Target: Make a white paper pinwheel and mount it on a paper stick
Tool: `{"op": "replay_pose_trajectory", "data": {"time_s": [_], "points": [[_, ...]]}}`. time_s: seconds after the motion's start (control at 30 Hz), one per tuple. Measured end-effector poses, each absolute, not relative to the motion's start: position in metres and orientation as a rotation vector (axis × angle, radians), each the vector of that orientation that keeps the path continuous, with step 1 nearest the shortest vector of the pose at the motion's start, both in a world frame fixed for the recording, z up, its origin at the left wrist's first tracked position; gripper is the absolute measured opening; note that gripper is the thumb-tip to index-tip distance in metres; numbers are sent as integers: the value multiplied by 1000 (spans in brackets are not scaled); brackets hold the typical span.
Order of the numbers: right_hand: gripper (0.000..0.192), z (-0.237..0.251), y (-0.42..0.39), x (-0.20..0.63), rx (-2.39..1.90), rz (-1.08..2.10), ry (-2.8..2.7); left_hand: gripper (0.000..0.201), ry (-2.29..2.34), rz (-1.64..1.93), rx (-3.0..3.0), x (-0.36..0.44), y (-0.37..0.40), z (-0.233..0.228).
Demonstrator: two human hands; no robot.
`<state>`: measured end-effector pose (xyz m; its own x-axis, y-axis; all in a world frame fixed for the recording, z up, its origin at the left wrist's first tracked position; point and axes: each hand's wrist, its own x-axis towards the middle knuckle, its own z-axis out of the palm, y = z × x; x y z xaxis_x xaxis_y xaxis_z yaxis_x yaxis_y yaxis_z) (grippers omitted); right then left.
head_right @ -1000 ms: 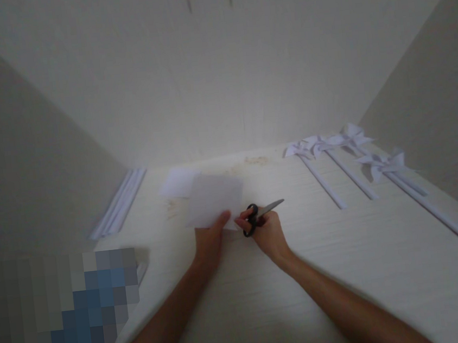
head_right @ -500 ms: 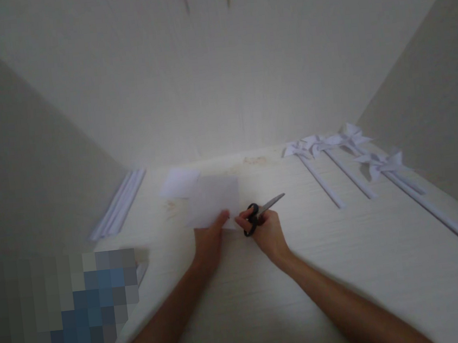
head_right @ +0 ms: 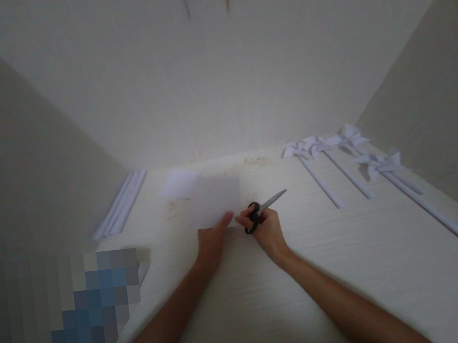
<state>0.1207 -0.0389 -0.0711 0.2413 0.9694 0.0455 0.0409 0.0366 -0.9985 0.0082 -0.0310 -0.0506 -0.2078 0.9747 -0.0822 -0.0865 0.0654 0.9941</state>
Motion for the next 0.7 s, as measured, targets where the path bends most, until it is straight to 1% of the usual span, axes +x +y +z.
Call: {"op": "replay_pose_trajectory", "data": {"time_s": [0.1,0.2,0.33,0.47,0.7], "points": [[20,-68,-39,121,-1289,1024,-1110,19,1388,1370,979,7,-30,-50],[23,-66,-43,125,-1271,1145,-1136,16,1393,1410,991,6,-29,-52],[32,-64,-64,134,-1284,1337,-1224,23,1357,1441,964,4,-27,-59],[32,-59,-90,143,-1326,1341,-1349,32,1245,1504,886,4,-23,-70],[36,-52,-102,144,-1238,1449,-1534,25,1019,1504,745,7,-21,-72]]}}
